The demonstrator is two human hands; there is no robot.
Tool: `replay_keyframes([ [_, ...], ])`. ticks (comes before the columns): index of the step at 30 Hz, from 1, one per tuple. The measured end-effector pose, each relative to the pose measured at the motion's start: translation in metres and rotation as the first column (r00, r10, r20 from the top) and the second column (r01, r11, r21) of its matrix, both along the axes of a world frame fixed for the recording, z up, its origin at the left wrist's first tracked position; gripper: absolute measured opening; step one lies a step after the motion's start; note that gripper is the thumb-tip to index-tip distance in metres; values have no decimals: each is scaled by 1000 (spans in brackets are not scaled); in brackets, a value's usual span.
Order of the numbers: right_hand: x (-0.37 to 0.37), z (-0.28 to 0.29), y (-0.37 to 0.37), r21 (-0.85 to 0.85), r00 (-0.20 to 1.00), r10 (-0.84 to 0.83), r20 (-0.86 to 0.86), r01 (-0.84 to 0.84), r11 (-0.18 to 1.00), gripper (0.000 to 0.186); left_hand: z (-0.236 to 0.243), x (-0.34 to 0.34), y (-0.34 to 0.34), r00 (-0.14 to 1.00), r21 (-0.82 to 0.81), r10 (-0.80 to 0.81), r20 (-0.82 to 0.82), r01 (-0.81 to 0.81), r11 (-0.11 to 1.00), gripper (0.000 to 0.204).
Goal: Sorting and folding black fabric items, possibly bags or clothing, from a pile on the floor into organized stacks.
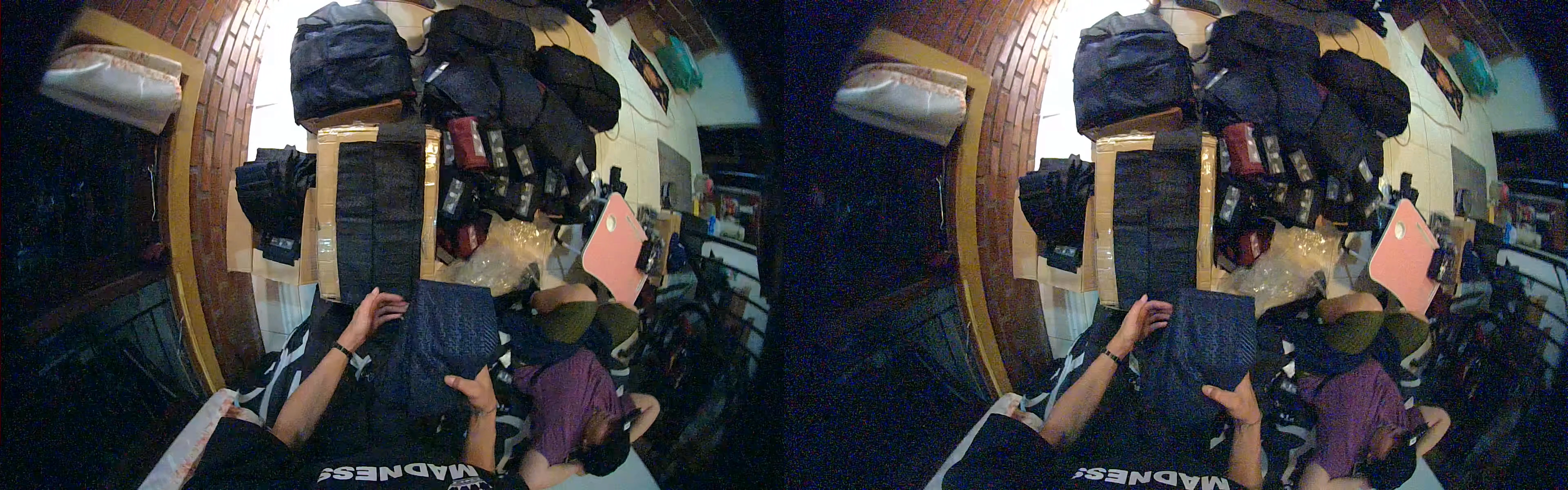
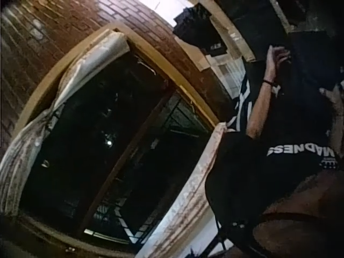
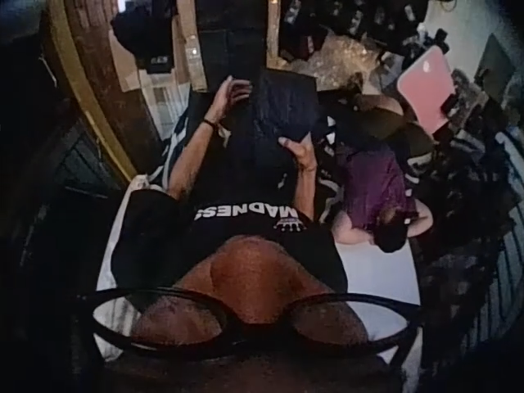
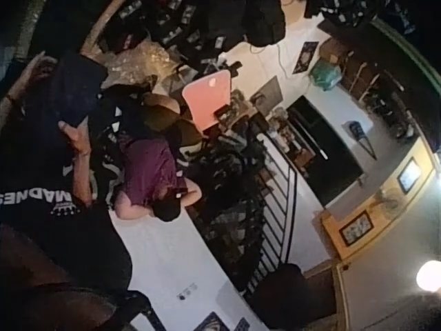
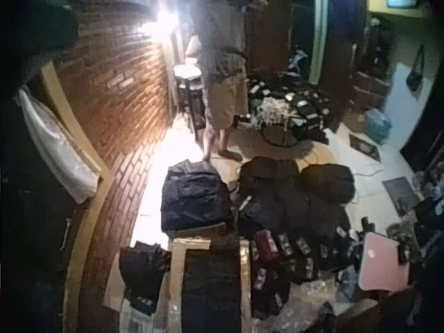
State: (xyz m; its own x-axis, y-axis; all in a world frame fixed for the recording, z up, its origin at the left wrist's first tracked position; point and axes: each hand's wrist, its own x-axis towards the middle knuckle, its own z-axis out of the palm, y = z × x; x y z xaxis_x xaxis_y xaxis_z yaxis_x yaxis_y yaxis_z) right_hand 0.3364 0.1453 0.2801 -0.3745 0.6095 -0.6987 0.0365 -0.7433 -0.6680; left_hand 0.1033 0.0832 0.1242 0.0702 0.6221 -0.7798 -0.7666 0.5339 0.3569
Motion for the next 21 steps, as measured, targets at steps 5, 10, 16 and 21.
replay_keyframes([
  [5, -14, -2, 10, 56, 998, 69, -9, -68, 996, 83, 59, -9, 36, 955, 45, -298, -17, 298, 954, 69],
  [10, -17, -19, 20, 168, 973, 224, 63, -232, 958, 61, 72, -6, 33, 986, 103, -160, -52, 165, 981, 55],
  [16, -63, 4, 31, 327, 858, 422, 294, -505, 799, 63, 67, -9, 26, 991, 3, -7, 133, 7, 1000, 41],
  [21, -62, 45, 23, 390, 878, 421, 228, -479, 787, 68, 58, -25, 16, 944, -34, 305, 127, -303, 952, 32],
])
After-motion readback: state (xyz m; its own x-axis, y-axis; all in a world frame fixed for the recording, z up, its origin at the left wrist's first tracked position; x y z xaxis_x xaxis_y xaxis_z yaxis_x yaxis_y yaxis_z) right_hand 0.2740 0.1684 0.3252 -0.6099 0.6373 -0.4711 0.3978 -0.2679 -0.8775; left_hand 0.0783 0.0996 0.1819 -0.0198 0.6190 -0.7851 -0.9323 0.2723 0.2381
